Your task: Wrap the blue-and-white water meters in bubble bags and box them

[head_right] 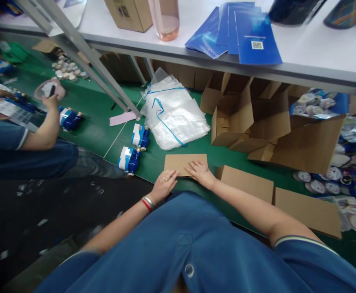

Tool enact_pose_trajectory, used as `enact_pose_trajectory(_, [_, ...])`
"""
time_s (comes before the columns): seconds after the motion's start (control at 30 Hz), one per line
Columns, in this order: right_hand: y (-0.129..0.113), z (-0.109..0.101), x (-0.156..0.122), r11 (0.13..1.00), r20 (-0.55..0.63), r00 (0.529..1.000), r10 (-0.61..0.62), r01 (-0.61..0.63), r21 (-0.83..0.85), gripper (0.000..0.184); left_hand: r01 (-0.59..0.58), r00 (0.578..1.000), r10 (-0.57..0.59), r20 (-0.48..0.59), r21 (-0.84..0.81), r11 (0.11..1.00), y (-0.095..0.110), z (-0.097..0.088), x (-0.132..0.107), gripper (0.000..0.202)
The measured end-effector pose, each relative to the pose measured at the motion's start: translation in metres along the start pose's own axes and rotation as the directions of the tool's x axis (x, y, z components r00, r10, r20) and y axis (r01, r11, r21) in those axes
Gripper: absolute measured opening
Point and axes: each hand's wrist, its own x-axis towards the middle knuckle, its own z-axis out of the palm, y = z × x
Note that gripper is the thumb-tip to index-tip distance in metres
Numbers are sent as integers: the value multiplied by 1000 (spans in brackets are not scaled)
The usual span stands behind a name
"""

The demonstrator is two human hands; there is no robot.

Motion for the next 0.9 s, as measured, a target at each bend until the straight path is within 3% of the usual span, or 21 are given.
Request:
enact_pose_trajectory(0.07, [-1, 5, -2, 1000, -20, 1000, -12, 12, -12, 54, 11, 999, -13, 44, 42, 999, -18, -1, 15, 54])
enact_pose_trajectory(0.13, [-2, 6, -2, 1000, -39, 999, -21, 20, -15, 56, -49, 993, 43, 111, 55, 997, -32, 3, 31, 59])
enact_pose_trajectory(0.23, [-5, 6, -2, 1000, -64, 998, -24, 23, -15, 61, -103, 983, 91, 163, 69, 992, -43, 13, 39, 61])
enact_pose_trajectory(0.5, [-8, 20, -4, 1000, -109, 994, 12, -13, -13, 62, -136, 976, 118, 182, 91, 987, -45, 21, 32, 60])
enact_pose_trajectory(0.73, [-10, 26, -4, 998, -145, 988, 59, -64, -26, 62, -154, 974, 148, 171, 23, 988, -47, 17, 32, 68])
enact_pose_trajectory(0.8, [-14, 25, -4, 995, -152, 985, 87, -92, -26, 63, -76, 991, 82, 107, -51, 996, -52, 16, 31, 68])
enact_pose_trajectory(0.87, [-23, 24, -4, 987, -167, 973, 157, -162, -20, 66, 125, 992, -127, -3, -170, 978, -60, 17, 31, 72])
enact_pose_trajectory(0.9, [-29, 22, -4, 977, -177, 962, 207, -212, -13, 68, 234, 968, -248, -22, -259, 937, -65, 18, 31, 76])
